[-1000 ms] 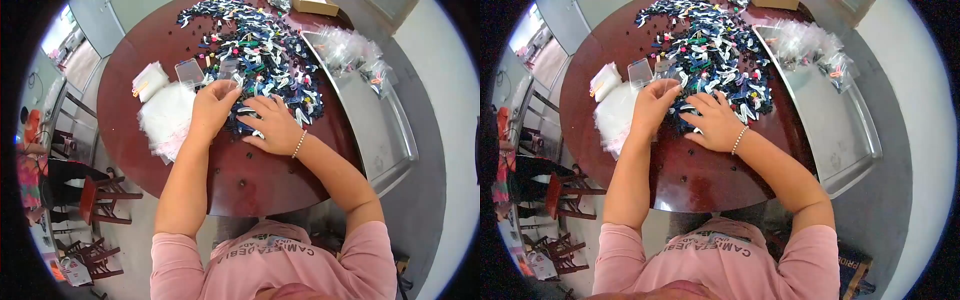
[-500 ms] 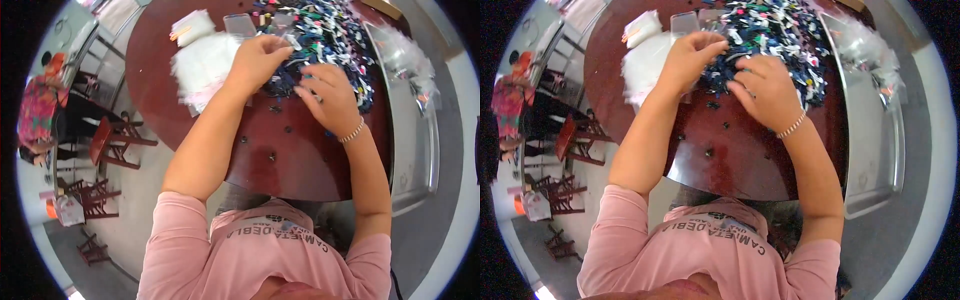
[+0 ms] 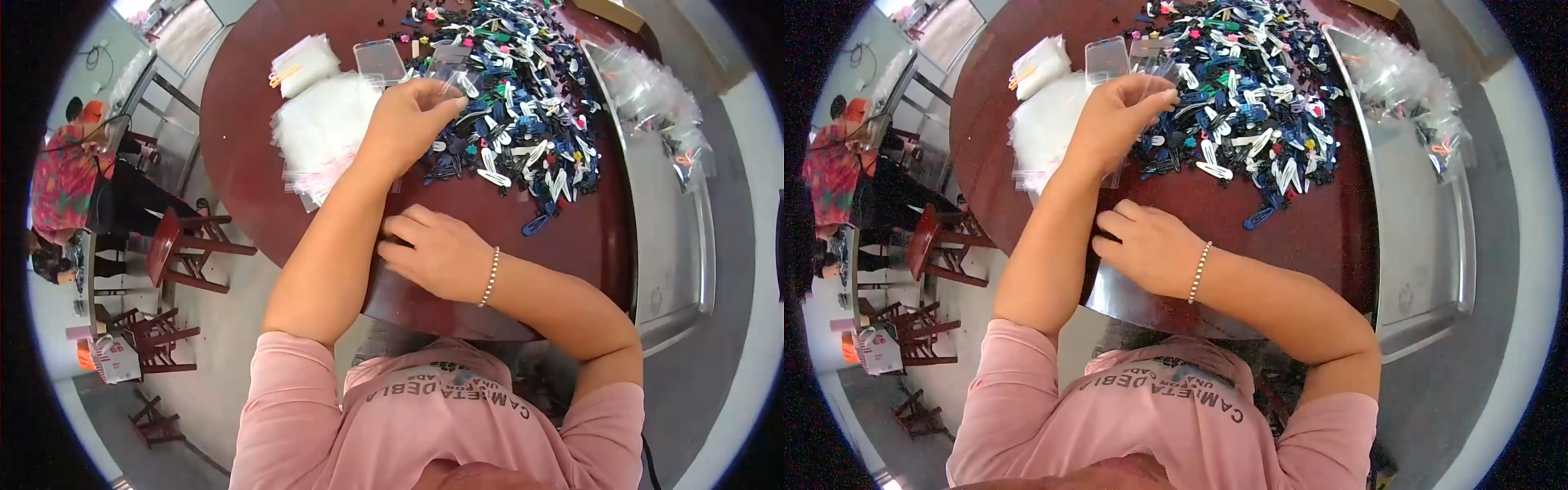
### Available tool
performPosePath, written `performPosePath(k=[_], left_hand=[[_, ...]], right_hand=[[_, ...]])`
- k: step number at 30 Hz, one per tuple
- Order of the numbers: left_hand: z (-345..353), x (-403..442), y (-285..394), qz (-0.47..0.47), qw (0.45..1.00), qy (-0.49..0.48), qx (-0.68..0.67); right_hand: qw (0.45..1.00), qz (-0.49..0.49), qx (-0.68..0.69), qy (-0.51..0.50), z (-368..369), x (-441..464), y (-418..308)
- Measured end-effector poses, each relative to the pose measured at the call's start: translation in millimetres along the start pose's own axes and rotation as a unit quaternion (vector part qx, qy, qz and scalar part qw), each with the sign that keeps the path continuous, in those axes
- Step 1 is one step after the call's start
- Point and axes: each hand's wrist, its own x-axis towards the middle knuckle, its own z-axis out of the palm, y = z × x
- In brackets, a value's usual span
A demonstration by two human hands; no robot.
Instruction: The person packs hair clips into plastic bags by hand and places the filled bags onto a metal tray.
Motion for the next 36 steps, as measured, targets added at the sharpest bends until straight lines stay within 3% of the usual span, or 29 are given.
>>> performPosePath(k=[2, 7, 9, 11, 13, 17, 20, 27, 31, 36], left_hand=[[0, -2, 2, -0.003, 1.0, -0.012, 0.019], [6, -11, 15, -0.084, 0.981, -0.103, -0.142], [9, -14, 22, -0.092, 0.978, -0.12, -0.146], [10, -16, 23, -0.103, 0.971, -0.136, -0.168], [12, -13, 18, -0.097, 0.97, -0.144, -0.168], [20, -20, 21, -0.113, 0.95, -0.221, -0.191], [31, -27, 23, -0.13, 0.91, -0.349, -0.184], [48, -37, 29, -0.144, 0.883, -0.391, -0.218], [47, -36, 23, -0.153, 0.885, -0.388, -0.208], [44, -34, 25, -0.17, 0.903, -0.317, -0.236]], right_hand=[[0.999, 0.019, -0.034, -0.005, -2, -1, 2], [0.988, 0.058, -0.128, 0.061, -3, -6, 26], [0.981, 0.098, -0.067, 0.155, -9, -8, 35], [0.976, 0.13, -0.054, 0.168, -26, -12, 38], [0.937, 0.151, -0.006, 0.314, -44, -13, 46], [0.876, 0.206, -0.002, 0.436, -89, -20, 47], [0.855, 0.189, 0.012, 0.482, -99, -26, 52], [0.869, 0.17, -0.022, 0.464, -95, -25, 58], [0.869, 0.194, 0.03, 0.454, -97, -28, 54], [0.848, 0.233, 0.113, 0.462, -110, -42, 67]])
